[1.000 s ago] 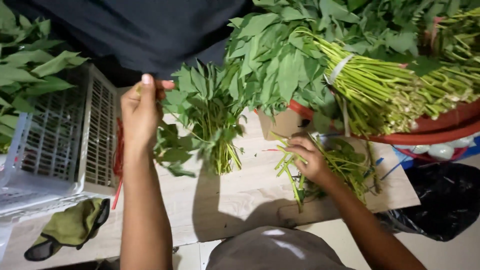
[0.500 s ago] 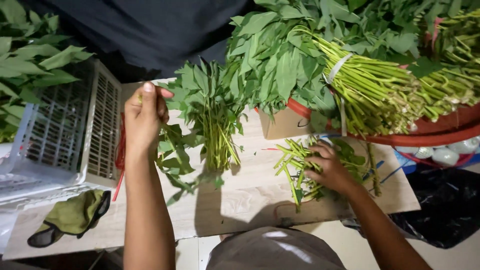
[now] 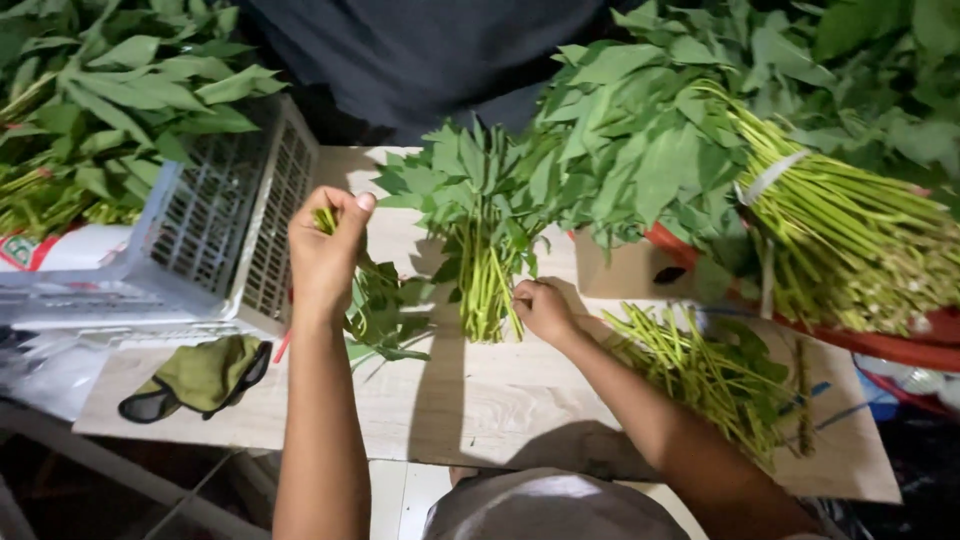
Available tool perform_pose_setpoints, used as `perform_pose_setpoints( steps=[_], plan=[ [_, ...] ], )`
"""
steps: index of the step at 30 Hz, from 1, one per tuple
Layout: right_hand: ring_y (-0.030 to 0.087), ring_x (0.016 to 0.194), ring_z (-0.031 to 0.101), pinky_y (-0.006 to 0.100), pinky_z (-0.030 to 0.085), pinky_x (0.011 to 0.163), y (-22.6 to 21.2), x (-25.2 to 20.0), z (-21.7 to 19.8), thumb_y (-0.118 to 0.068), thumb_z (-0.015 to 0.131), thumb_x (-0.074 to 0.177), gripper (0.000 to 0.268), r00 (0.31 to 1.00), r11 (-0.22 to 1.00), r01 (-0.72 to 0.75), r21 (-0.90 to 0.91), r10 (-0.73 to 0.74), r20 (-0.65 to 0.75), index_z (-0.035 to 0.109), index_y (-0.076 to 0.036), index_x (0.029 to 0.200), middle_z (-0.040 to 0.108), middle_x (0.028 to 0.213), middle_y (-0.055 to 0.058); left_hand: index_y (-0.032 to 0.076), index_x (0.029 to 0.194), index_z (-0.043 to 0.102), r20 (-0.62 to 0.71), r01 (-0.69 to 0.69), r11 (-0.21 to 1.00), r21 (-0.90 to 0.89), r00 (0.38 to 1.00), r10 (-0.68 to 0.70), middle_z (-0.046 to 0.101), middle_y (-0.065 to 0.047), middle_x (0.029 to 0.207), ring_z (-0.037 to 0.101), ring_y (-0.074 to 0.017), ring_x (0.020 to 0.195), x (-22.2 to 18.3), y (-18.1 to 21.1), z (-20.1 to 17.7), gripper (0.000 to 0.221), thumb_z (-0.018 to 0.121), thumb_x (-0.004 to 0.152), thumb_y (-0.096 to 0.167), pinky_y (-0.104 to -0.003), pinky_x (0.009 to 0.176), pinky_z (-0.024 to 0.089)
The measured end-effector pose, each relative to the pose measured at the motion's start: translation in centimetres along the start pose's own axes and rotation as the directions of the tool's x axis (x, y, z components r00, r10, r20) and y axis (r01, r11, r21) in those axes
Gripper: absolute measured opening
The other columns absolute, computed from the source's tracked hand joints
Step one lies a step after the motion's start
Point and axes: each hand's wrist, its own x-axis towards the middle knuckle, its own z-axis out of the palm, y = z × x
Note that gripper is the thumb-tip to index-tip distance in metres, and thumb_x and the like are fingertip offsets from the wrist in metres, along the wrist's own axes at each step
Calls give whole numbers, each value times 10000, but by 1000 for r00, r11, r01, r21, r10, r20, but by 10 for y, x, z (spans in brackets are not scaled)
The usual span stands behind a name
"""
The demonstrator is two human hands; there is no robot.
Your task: Gathering leafy green vegetables into uniform bunches and securing each bunch with a red plastic tie.
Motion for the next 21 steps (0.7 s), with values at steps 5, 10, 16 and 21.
perform_pose_setpoints(
  steps=[5,10,16,21],
  plan=[
    [348,1052,718,454,580,908,-10,18,18,-200,782,848,193,990,990,-143,0,143,15,746,-115,1018,775,1027,141,63,844,644,-34,52,998,-22,998,-53,451,42,509,390,-34,433,-9,1,-14,198,788,950,146,-180,430,312],
    [302,917,749,402,592,805,-62,7,-27,-138,760,822,89,973,966,-217,138,226,-54,780,-169,904,782,894,97,54,825,649,-52,76,997,-15,996,-76,464,28,495,414,-40,423,-6,-16,-23,196,798,930,126,-181,429,309],
    [229,816,698,375,641,735,-100,4,-87,-33,629,925,213,930,748,-274,604,365,-30,688,5,1127,689,1040,192,79,806,643,-3,119,993,-25,993,-119,482,48,512,401,-20,450,6,-25,-15,201,788,932,139,-164,455,306],
    [291,794,732,367,631,728,-135,8,-123,-61,568,1019,112,977,861,-98,499,178,-117,612,27,1072,688,997,220,76,820,698,168,109,991,72,978,-120,556,33,555,439,-25,532,9,-22,19,144,820,881,120,-182,512,333]
  ],
)
